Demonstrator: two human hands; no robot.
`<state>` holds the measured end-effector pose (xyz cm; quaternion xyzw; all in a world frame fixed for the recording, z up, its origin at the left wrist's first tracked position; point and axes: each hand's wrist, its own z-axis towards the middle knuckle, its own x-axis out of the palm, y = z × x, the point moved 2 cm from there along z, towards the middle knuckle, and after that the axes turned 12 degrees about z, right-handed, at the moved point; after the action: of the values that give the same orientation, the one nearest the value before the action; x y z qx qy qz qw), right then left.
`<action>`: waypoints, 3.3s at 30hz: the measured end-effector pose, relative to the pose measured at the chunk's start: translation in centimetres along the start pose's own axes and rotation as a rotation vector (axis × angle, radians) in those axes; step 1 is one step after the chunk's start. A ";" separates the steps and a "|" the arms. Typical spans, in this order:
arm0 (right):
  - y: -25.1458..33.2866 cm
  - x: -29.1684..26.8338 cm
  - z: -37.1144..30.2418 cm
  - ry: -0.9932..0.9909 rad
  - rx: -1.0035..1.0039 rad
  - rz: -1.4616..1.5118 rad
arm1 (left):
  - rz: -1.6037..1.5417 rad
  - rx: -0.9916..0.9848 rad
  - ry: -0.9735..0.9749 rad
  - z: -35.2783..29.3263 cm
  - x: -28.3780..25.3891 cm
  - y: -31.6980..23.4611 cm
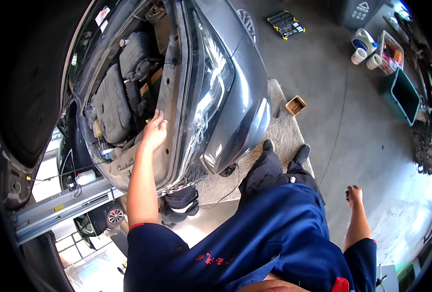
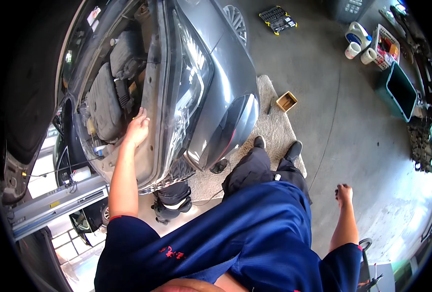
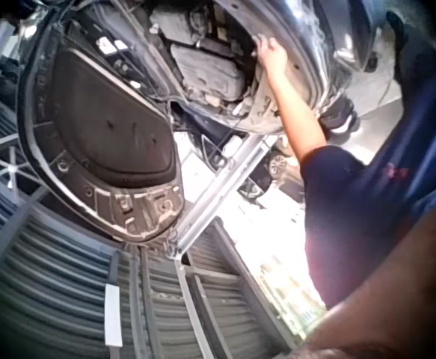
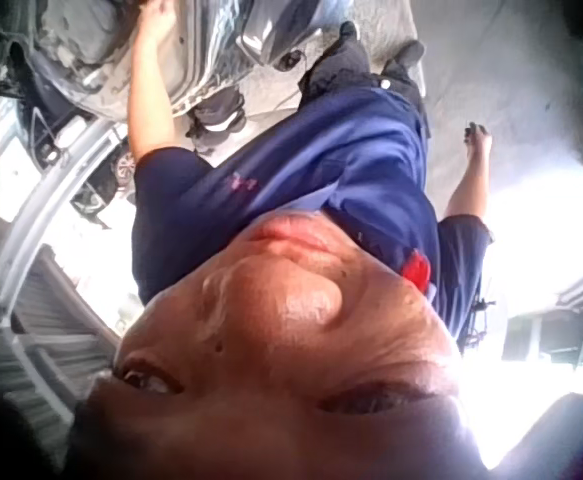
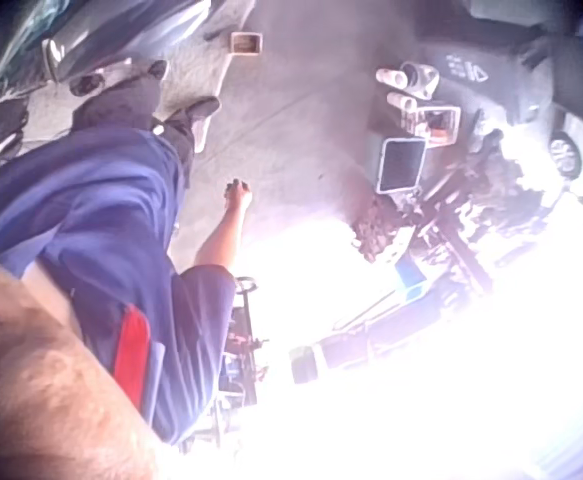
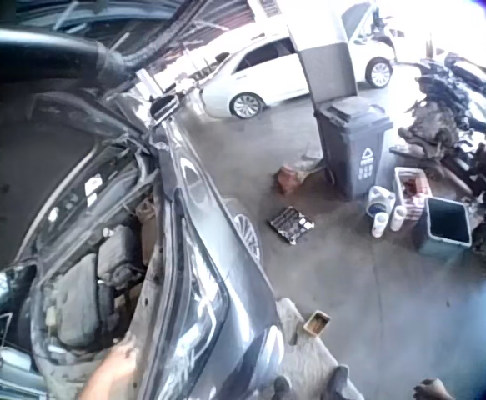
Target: The person pulls and adjusts the front grille of a car by hand, then walks through the service bay to pick up and carry a large plastic bumper component.
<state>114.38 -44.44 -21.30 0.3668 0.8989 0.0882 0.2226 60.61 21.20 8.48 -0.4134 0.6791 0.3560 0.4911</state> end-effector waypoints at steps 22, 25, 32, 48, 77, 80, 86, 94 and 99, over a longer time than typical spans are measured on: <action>20.4 5.7 -11.8 0.062 -0.290 -0.177 | -0.530 -0.299 -0.175 29.5 -4.8 -8.4; 18.9 3.5 -8.9 0.018 -0.183 -0.244 | -0.384 -0.310 -0.190 30.6 -3.8 -7.2; 26.0 3.9 -3.8 0.055 -0.203 -0.243 | -0.415 -0.338 -0.246 31.4 -3.7 -7.3; 56.4 0.7 28.0 0.436 -0.947 -1.379 | 0.224 -0.632 -0.305 30.9 -13.8 -17.6; 148.9 37.8 26.7 0.424 -0.764 -0.517 | -0.302 -0.149 0.140 107.4 -13.2 -45.0; 160.9 44.4 27.1 0.592 -0.797 -0.492 | -0.461 -0.232 0.594 110.1 -16.3 -48.3; 186.4 59.4 22.3 0.676 -1.133 -0.571 | -0.342 -0.194 0.716 117.6 -8.8 -44.6; 201.4 68.9 49.2 0.251 -1.025 -1.094 | -0.344 -0.001 0.696 157.4 -13.7 -39.0; 204.5 67.2 56.7 0.427 -0.358 -1.143 | -0.521 -0.279 0.180 184.7 -25.6 -28.8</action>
<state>225.12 148.54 -28.17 -0.2397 0.9487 0.1755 0.1083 160.22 179.27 -17.88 -0.6670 0.5356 0.2699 0.4420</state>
